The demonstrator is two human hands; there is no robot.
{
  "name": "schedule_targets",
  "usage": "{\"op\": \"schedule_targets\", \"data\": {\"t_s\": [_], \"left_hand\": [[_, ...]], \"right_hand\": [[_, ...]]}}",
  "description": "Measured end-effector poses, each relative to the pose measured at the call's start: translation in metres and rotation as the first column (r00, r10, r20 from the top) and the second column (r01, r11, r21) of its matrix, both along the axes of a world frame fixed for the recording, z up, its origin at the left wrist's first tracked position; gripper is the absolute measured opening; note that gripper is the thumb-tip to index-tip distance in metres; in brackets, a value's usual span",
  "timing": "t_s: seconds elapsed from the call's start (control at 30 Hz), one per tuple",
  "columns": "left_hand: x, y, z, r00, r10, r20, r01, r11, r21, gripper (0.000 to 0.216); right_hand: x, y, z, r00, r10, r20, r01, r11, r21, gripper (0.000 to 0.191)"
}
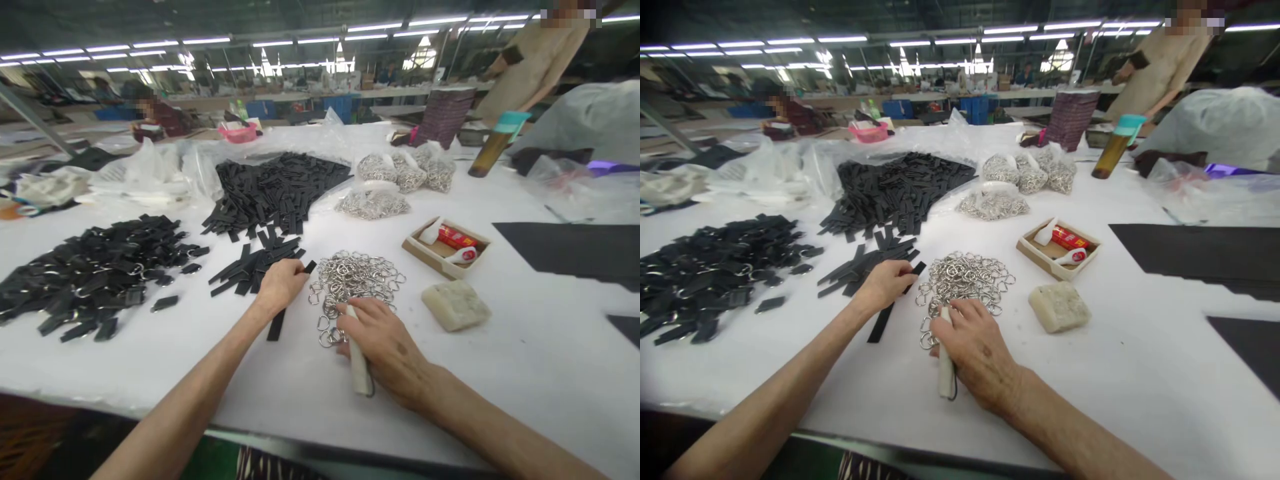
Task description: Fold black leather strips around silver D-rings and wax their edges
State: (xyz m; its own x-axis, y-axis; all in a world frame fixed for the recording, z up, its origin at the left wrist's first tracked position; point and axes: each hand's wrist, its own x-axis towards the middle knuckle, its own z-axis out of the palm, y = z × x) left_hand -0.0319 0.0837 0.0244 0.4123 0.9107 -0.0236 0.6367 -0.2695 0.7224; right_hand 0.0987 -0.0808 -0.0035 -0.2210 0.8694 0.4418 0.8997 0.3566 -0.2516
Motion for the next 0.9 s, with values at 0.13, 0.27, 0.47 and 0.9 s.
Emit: {"op": "schedule_targets", "data": {"t_s": [0.13, 0.27, 0.47, 0.9], "left_hand": [[0.003, -0.011, -0.004, 0.943, 0.055, 0.33, -0.01, 0.991, -0.136, 0.014], [0.013, -0.034, -0.017, 0.843, 0.086, 0.531, 0.109, 0.939, -0.325, 0.016], [0.023, -0.069, -0.03, 0.713, 0.209, 0.669, 0.229, 0.832, -0.504, 0.018], [0.037, -0.082, -0.019, 0.648, 0.295, 0.702, 0.296, 0.751, -0.59, 0.008]], "right_hand": [[0.005, 0.02, -0.012, 0.999, -0.017, -0.034, 0.015, 0.998, -0.058, 0.038], [0.008, 0.022, -0.024, 0.996, -0.046, -0.074, 0.04, 0.996, -0.081, 0.038], [0.017, 0.003, -0.025, 0.985, 0.014, -0.172, -0.024, 0.998, -0.054, 0.023], [0.038, -0.033, -0.025, 0.775, -0.141, -0.617, 0.1, 0.99, -0.1, 0.014]]}}
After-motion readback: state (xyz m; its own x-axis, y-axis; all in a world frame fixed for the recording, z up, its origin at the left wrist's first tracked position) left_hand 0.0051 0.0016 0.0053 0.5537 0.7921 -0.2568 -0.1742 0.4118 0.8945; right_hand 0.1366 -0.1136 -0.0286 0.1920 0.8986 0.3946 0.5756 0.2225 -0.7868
